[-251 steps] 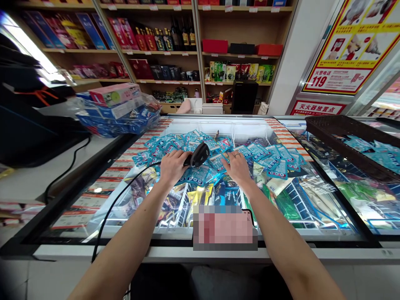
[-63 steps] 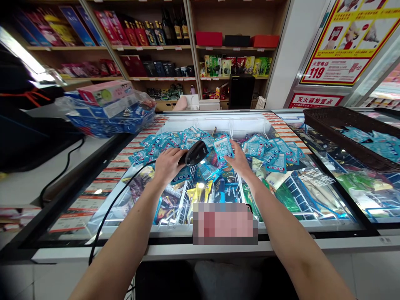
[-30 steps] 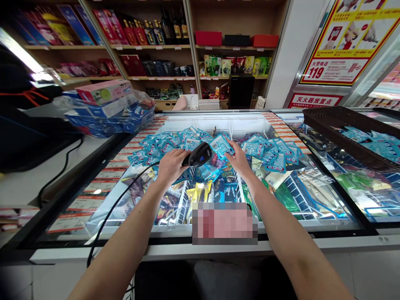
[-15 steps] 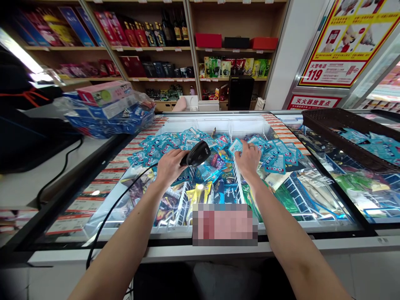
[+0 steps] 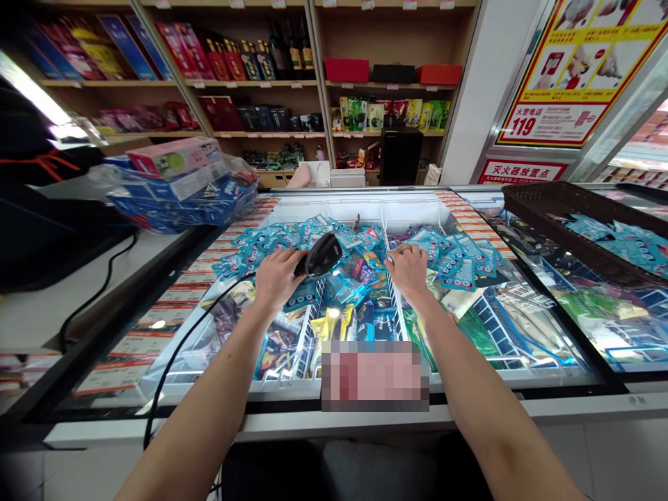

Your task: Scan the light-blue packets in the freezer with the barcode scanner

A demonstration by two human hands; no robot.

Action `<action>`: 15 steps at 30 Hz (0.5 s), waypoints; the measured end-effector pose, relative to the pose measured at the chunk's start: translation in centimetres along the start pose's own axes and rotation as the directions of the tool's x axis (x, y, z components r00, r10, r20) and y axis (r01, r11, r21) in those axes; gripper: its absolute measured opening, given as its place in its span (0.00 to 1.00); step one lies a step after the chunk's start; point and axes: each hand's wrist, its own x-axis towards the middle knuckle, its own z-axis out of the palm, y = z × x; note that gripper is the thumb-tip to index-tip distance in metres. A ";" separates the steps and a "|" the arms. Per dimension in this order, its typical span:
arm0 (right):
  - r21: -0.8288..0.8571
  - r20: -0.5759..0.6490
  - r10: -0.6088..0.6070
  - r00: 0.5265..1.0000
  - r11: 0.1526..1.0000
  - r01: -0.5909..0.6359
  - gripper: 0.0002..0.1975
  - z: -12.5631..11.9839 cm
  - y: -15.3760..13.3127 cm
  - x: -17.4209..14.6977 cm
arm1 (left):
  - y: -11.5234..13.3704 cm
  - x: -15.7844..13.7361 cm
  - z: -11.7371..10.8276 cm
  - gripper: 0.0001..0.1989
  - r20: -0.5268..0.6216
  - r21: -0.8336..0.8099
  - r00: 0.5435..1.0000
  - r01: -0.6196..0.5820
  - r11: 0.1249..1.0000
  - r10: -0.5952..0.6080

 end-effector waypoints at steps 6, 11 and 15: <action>-0.079 -0.124 0.125 0.984 0.988 -0.135 0.15 0.2 1.6 0.0 | -0.2 -0.1 -0.1 0.18 -0.009 0.003 1.000 0.016 1.000 -0.016; -0.062 -0.131 0.192 0.973 0.978 -0.201 0.16 -0.1 1.6 -0.1 | -0.8 -0.2 -0.2 0.18 -0.032 0.013 0.998 0.058 0.998 -0.057; -0.079 -0.121 0.123 0.985 0.988 -0.133 0.15 0.0 1.0 -0.2 | -1.6 -0.4 -0.1 0.17 -0.054 0.019 0.991 0.124 0.992 -0.123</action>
